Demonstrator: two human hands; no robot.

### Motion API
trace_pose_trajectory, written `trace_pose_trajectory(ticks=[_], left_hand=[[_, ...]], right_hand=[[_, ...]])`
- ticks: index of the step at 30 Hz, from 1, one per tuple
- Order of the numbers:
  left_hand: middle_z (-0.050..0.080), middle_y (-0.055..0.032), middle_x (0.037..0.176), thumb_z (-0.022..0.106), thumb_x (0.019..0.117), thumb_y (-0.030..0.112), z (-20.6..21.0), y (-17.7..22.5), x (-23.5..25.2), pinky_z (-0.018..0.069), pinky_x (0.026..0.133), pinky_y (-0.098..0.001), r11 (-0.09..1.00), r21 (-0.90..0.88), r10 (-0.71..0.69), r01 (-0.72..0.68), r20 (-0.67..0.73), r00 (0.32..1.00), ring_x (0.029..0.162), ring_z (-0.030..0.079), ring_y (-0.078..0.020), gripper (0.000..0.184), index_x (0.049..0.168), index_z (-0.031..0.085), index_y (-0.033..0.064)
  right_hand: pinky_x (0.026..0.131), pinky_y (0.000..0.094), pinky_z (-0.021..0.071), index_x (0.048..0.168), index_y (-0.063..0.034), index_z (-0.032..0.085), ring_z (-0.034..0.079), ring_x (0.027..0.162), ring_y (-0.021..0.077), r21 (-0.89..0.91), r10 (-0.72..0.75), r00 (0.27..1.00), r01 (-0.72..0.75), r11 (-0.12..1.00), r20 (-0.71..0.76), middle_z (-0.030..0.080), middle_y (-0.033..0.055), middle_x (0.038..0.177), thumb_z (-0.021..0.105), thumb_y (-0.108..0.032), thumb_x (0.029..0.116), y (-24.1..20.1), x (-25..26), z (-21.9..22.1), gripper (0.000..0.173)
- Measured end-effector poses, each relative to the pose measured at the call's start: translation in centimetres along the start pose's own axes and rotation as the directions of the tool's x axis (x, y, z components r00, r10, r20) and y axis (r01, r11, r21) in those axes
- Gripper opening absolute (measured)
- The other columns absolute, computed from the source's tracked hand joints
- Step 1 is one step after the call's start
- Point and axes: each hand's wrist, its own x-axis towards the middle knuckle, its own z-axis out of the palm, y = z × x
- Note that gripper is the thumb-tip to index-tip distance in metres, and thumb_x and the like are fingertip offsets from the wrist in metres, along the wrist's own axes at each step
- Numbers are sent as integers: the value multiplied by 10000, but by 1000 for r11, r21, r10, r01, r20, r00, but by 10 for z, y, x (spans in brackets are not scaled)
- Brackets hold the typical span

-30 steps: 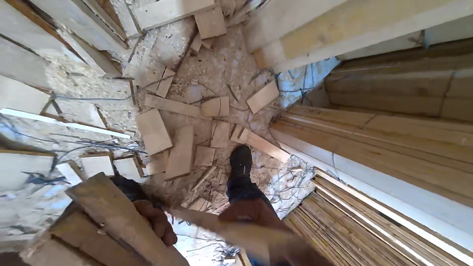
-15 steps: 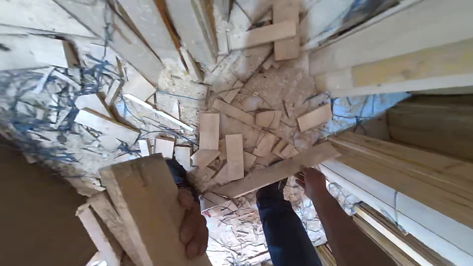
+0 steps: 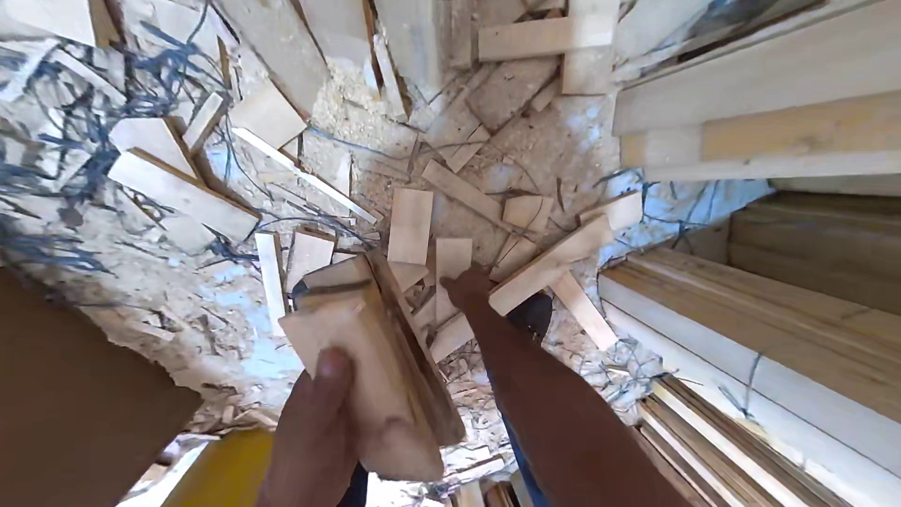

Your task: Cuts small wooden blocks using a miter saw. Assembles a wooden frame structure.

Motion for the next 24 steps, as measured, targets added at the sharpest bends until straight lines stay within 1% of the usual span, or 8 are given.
trace_pose_trajectory(ticks=[4,10,13,15,17,20,22,24], left_hand=[[738,-80,944,540,985,618,-6,-8,11,649,681,-412,916,363,-37,170,-345,938,801,746,-199,610,1288,614,93],[726,-28,944,473,992,660,-4,0,8,648,706,-371,964,265,47,21,-246,968,812,734,-140,634,1280,603,111],[726,-22,963,499,975,669,-5,-1,7,649,721,-369,970,241,76,-24,-211,975,832,735,-135,653,1300,581,108],[722,-1,979,521,970,661,-6,-1,7,647,739,-350,970,237,103,-54,-196,975,848,732,-113,646,1311,564,114],[717,1,997,545,958,662,-6,-1,8,643,757,-348,974,214,118,-76,-188,975,865,728,-109,660,1322,557,112],[717,13,994,549,961,648,-2,1,6,648,743,-337,980,176,121,-89,-183,976,856,731,-101,667,1344,521,102],[707,-13,1048,484,989,650,-2,1,4,643,774,-365,981,183,94,-59,-189,977,899,723,-115,687,1397,490,98],[716,-44,1063,414,1014,653,-5,0,3,643,783,-397,984,172,76,-41,-202,976,922,727,-145,671,1391,523,109]], right_hand=[[990,612,518,1482,-32,429,631,1207,414,39,-64,998,62,997,30,627,258,1313,782,-421,888,2,2,9,793],[913,584,562,1212,-52,671,697,1029,341,-14,-461,881,462,887,-106,702,177,1127,696,-298,982,48,-64,-60,337],[1009,501,562,1237,-29,690,681,1180,304,-241,-708,655,666,706,-262,673,142,1328,666,-42,933,71,-109,-95,305],[1028,489,558,1138,-7,713,661,1223,321,-392,-835,443,740,546,-327,664,150,1347,670,-10,900,82,-124,-115,242],[1054,501,538,1115,-16,720,638,1263,330,-451,-878,345,760,469,-332,670,150,1341,662,-20,894,83,-140,-133,229],[1000,469,566,1155,-39,724,681,1162,248,-271,-833,443,801,533,-330,711,98,1247,670,-56,918,76,-176,-154,243],[758,390,641,1183,-118,690,724,874,125,-22,-739,590,777,629,-325,737,-1,1001,684,-297,978,63,-206,-163,272],[636,307,644,1327,-173,614,713,756,49,123,-738,618,783,610,-270,729,-72,907,585,-472,1018,50,-234,-167,431]])
